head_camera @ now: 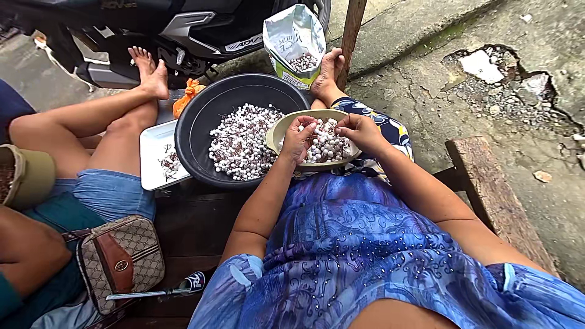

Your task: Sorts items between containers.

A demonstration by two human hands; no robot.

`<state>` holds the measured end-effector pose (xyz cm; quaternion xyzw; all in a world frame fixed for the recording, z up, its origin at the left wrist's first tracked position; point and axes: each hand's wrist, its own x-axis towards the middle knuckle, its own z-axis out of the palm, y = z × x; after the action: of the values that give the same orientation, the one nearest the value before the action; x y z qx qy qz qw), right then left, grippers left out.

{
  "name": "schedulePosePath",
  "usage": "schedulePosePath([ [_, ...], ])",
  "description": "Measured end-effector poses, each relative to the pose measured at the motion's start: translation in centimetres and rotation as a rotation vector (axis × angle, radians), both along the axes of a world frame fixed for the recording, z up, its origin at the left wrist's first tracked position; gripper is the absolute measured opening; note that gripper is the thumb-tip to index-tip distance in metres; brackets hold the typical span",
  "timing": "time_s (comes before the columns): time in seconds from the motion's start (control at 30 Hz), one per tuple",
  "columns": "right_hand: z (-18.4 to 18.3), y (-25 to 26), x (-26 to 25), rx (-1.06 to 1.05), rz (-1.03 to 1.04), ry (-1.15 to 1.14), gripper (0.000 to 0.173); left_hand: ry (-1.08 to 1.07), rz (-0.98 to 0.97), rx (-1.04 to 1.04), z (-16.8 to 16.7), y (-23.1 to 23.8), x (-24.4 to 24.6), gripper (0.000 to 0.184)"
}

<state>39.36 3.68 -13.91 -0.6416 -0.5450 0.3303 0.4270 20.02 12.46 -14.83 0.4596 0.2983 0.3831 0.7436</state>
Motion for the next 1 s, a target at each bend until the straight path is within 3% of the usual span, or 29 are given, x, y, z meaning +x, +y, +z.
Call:
schedulePosePath([
  [0.13, 1.6, -0.8, 0.4, 0.152, -0.047, -0.059, 0.014, 0.034, 0.005, -0.017, 0.0, 0.0, -0.1, 0.015],
  [0.3, 8.5, -4.1, 0.4, 1.139, -0.12, -0.222, 0.01, 0.07, -0.015, -0.029, 0.1, -0.1, 0.0, 0.016],
  [0.37, 11.0, -6.5, 0.2, 1.388, -0.193, -0.381, 0.017, 0.062, -0.028, -0.038, 0.2, -0.1, 0.1, 0.016],
  [0.43, 11.9, -7.8, 0.2, 1.507, -0.254, -0.483, 0.019, 0.061, -0.047, -0.039, 0.2, 0.0, 0.2, 0.015],
  [0.63, 10.8, -7.3, -0.5, 1.544, -0.272, -0.48, 0.016, 0.146, -0.073, 0.011, 1.0, -0.9, -0.5, 0.014],
  [0.73, 12.0, -6.9, -0.8, 1.594, -0.281, -0.515, 0.013, 0.084, -0.056, -0.028, 0.3, -0.3, -0.2, 0.015],
  [0.87, 14.5, -0.1, 0.3, 1.634, -0.389, -0.535, 0.012, 0.111, -0.097, 0.013, 0.0, -0.5, -0.5, 0.017],
  [0.93, 15.2, 5.8, 1.3, 1.492, -0.407, -0.529, 0.011, 0.117, -0.099, 0.006, 0.1, -0.6, -0.3, 0.017],
  [0.97, 15.1, 8.4, 1.9, 1.257, -0.387, -0.548, 0.013, 0.119, -0.1, -0.002, 0.1, -0.6, -0.2, 0.017],
  [1.0, 15.2, 10.1, 2.4, 0.9, -0.324, -0.569, 0.025, 0.115, -0.099, -0.01, 0.0, -0.6, -0.2, 0.016],
])
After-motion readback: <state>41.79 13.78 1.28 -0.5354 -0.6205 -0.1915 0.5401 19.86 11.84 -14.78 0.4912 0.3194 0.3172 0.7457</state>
